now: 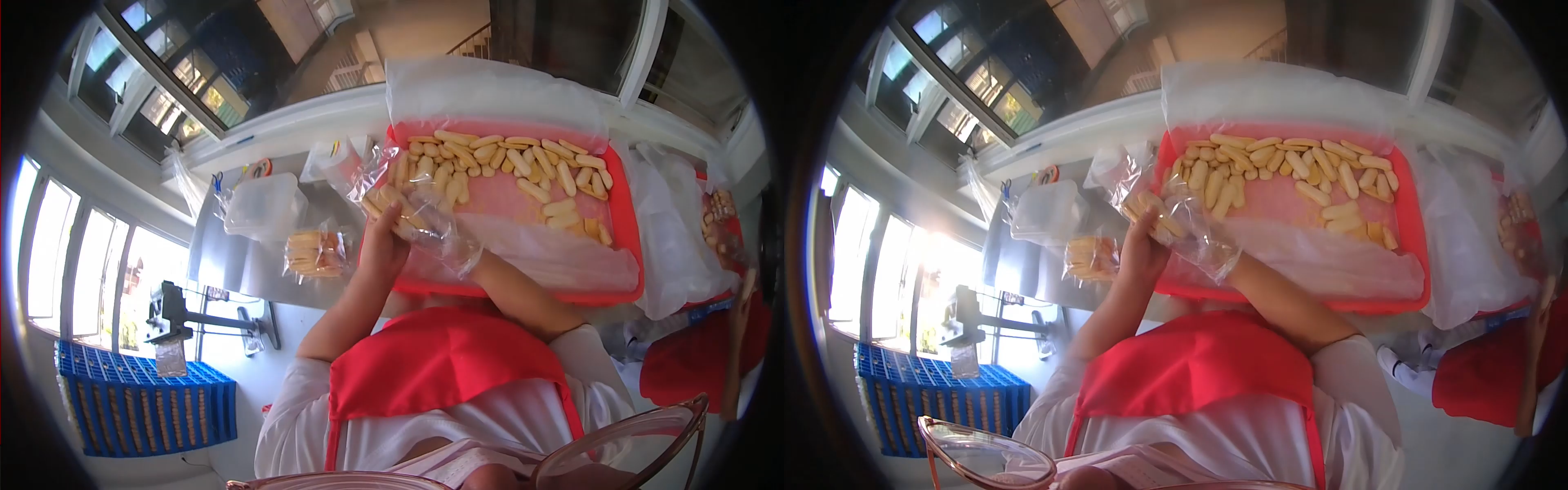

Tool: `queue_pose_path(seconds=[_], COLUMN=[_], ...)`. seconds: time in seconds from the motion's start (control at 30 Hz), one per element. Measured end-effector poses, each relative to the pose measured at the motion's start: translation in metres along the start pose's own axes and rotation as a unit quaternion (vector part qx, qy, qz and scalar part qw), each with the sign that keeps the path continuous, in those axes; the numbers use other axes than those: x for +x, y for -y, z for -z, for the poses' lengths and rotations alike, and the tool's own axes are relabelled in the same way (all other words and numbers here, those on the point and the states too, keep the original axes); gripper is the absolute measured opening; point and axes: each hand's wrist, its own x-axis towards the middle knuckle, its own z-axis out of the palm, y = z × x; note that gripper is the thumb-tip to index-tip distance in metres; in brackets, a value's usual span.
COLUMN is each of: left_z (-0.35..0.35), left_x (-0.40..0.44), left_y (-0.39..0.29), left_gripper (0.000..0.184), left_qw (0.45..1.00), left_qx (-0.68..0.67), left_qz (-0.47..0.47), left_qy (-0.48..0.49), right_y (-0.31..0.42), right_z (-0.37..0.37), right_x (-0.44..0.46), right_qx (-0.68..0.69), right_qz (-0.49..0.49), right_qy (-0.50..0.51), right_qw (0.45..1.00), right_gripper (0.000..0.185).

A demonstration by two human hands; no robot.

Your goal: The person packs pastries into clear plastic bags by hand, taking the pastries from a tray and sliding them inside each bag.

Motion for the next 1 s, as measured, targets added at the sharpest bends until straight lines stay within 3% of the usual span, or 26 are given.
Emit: queue_pose_path(seconds=[0.07, 0.13, 0.23, 0.3, 0.37, 0.43, 0.5, 0.53, 0.57, 0.6, 0.63, 0.67, 0.73, 0.8, 0.87, 0.9, 0.93, 0.97, 1.0], left_z=[0.006, 0.015, 0.026, 0.05, 0.043, 0.055, 0.075, 0.08, 0.086, 0.083, 0.082, 0.092, 0.105, 0.092, 0.082, 0.08, 0.09, 0.092, 0.088], left_x=[0.002, 0.003, 0.004, 0.01, 0.006, 0.008, 0.015, 0.016, 0.018, 0.018, 0.018, 0.02, 0.023, 0.021, 0.021, 0.021, 0.023, 0.022, 0.021], left_y=[0.008, 0.019, 0.039, 0.043, 0.035, 0.04, 0.047, 0.044, 0.041, 0.037, 0.031, 0.031, 0.037, 0.037, 0.034, 0.035, 0.036, 0.037, 0.036], left_gripper=[0.039, 0.036, 0.028, 0.026, 0.027, 0.027, 0.033, 0.033, 0.033, 0.033, 0.034, 0.034, 0.035, 0.035, 0.035, 0.035, 0.036, 0.035, 0.035], left_qw=[1.0, 0.998, 0.997, 0.993, 0.985, 0.983, 0.979, 0.978, 0.975, 0.971, 0.966, 0.969, 0.968, 0.967, 0.968, 0.969, 0.962, 0.964, 0.967], left_qx=[-0.005, -0.015, -0.026, -0.046, -0.073, -0.053, -0.108, -0.138, -0.167, -0.198, -0.228, -0.222, -0.223, -0.22, -0.214, -0.21, -0.242, -0.232, -0.22], left_qz=[0.006, 0.033, 0.042, 0.087, 0.145, 0.153, 0.154, 0.149, 0.14, 0.131, 0.12, 0.105, 0.111, 0.124, 0.119, 0.118, 0.126, 0.127, 0.128], left_qy=[-0.017, -0.053, -0.067, -0.059, -0.066, -0.085, -0.074, -0.05, -0.028, -0.02, -0.012, 0.002, 0.015, -0.02, -0.045, -0.058, 0.004, -0.014, -0.032], right_y=[0.009, 0.008, -0.014, -0.038, 0.003, -0.012, 0.002, -0.005, -0.015, -0.009, 0.006, 0.022, 0.055, 0.08, 0.082, 0.081, 0.079, 0.074, 0.069], right_z=[0.009, 0.019, 0.034, 0.034, 0.021, 0.023, 0.026, 0.039, 0.053, 0.07, 0.095, 0.12, 0.172, 0.19, 0.193, 0.191, 0.189, 0.184, 0.182], right_x=[-0.002, -0.002, 0.001, 0.012, 0.005, 0.005, 0.001, -0.001, 0.0, -0.003, -0.009, -0.011, 0.005, 0.002, 0.009, 0.013, 0.017, 0.024, 0.03], right_qx=[-0.161, -0.351, -0.453, -0.23, -0.353, -0.326, -0.363, -0.113, 0.147, -0.045, -0.234, -0.412, -0.414, -0.701, -0.44, -0.467, -0.493, -0.67, -0.811], right_qz=[0.036, 0.128, 0.109, -0.036, -0.044, -0.009, -0.086, -0.212, -0.316, -0.239, -0.153, -0.058, -0.22, -0.232, -0.219, -0.23, -0.241, -0.265, -0.275], right_qy=[0.031, 0.043, 0.035, 0.033, 0.077, 0.075, 0.088, 0.043, -0.006, 0.016, 0.042, 0.071, -0.113, -0.192, -0.273, -0.259, -0.245, -0.176, -0.099], right_qw=[0.986, 0.926, 0.884, 0.972, 0.931, 0.942, 0.924, 0.97, 0.937, 0.97, 0.959, 0.907, 0.876, 0.647, 0.827, 0.813, 0.799, 0.67, 0.507], right_gripper=[0.045, 0.041, 0.041, 0.029, 0.023, 0.018, 0.02, 0.022, 0.024, 0.025, 0.026, 0.027, 0.024, 0.023, 0.024, 0.025, 0.027, 0.027, 0.027])
